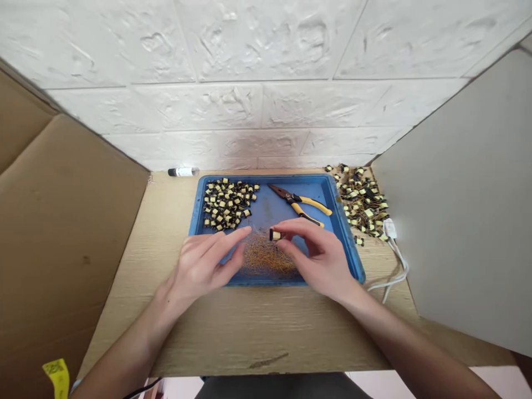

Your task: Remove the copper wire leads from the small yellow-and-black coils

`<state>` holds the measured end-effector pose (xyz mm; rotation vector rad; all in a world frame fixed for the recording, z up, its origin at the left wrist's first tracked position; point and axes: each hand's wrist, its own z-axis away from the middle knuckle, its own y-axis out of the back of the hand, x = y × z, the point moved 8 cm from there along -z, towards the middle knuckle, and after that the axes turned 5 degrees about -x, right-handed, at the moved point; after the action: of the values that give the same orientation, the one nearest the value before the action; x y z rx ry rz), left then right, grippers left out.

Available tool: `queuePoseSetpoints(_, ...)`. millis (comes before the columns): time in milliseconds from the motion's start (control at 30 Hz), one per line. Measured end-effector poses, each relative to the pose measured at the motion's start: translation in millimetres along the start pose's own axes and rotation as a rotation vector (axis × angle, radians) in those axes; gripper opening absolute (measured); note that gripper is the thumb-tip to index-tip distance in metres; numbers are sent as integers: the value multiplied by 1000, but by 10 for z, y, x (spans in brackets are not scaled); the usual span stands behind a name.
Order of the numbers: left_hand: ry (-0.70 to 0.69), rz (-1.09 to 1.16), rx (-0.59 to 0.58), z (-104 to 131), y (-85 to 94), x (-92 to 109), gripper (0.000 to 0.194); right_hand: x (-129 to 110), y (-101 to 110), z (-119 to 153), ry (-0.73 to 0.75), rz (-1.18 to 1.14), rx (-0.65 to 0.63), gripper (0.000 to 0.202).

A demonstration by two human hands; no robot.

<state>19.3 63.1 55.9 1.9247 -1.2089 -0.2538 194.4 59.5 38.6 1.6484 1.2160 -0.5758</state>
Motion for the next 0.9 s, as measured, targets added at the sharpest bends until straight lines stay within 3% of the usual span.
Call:
queuePoseSetpoints(400,-72,77,-175,66,-185,58,21,23,-161,2,-6,-163,-184,14)
queuePoseSetpoints(633,-102,34,-145,74,-145,100,18,60,-183,29,-70,-212,-193,21)
queuePoseSetpoints(900,-121,32,-193,58,-205,102,20,103,-207,50,-108,-219,-209,21)
